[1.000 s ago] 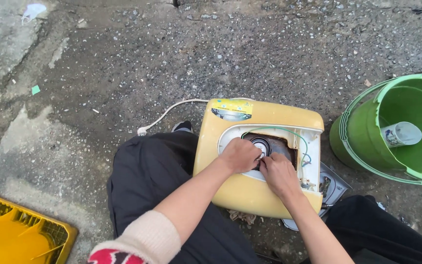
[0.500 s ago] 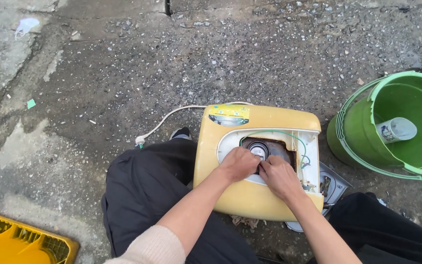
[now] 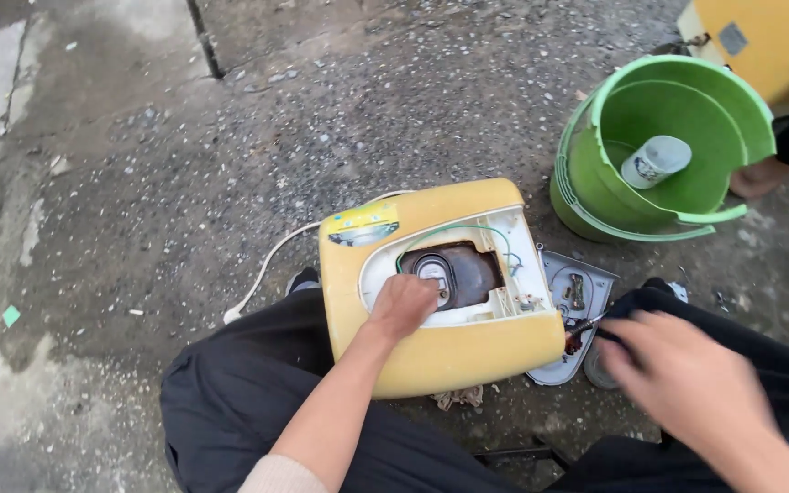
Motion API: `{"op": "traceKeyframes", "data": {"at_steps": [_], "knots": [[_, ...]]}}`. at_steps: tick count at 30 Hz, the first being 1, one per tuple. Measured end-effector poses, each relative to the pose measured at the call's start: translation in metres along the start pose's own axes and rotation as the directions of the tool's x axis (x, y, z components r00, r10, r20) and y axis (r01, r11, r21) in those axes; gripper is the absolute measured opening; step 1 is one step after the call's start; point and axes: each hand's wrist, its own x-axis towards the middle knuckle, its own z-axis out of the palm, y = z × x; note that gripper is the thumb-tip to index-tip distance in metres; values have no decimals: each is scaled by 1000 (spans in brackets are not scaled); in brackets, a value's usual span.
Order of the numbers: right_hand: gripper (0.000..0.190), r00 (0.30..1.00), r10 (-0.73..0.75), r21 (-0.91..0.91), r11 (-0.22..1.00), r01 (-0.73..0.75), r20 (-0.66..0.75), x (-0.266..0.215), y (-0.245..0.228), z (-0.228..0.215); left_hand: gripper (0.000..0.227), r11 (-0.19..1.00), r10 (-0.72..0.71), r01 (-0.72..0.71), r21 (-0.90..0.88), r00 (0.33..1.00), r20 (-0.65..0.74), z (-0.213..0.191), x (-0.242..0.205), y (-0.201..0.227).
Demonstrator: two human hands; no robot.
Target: The person is repairing a water heater by cleaning the heating element and securing electrical connections inside the housing.
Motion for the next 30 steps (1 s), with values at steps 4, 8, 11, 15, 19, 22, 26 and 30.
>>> {"op": "traceKeyframes", "data": {"at_steps": [4,8,11,15,19,22,26,30], "knots": [[42,879,310,692,722,30,-362,-85,145,170,16,1000,19,-19,15,1000,25,-2,2,2],[49,822,442,732,680,-46,-359,-124,140,204,19,1000,-9,9,4,1000,11,2,-4,3],[57,745,566,764,634,-120,-353,-153,139,219,19,1000,-17,17,2,999,27,-4,-1,7],[71,604,718,784,575,-233,-347,-192,152,223,19,1000,-19,20,-5,1000,19,-10,-1,12],[65,664,610,717,679,-157,-432,-169,150,154,18,1000,-22,22,17,1000,11,-14,0,21],[65,703,620,590,728,-350,-348,-141,165,136,19,995,-70,67,78,997,41,-18,0,20],[64,738,514,436,839,-326,-438,-108,172,117,19,992,-71,67,104,997,38,-25,7,26],[62,736,520,529,808,-260,-433,-102,175,115,19,990,-62,59,128,998,17,-27,7,29]]}}
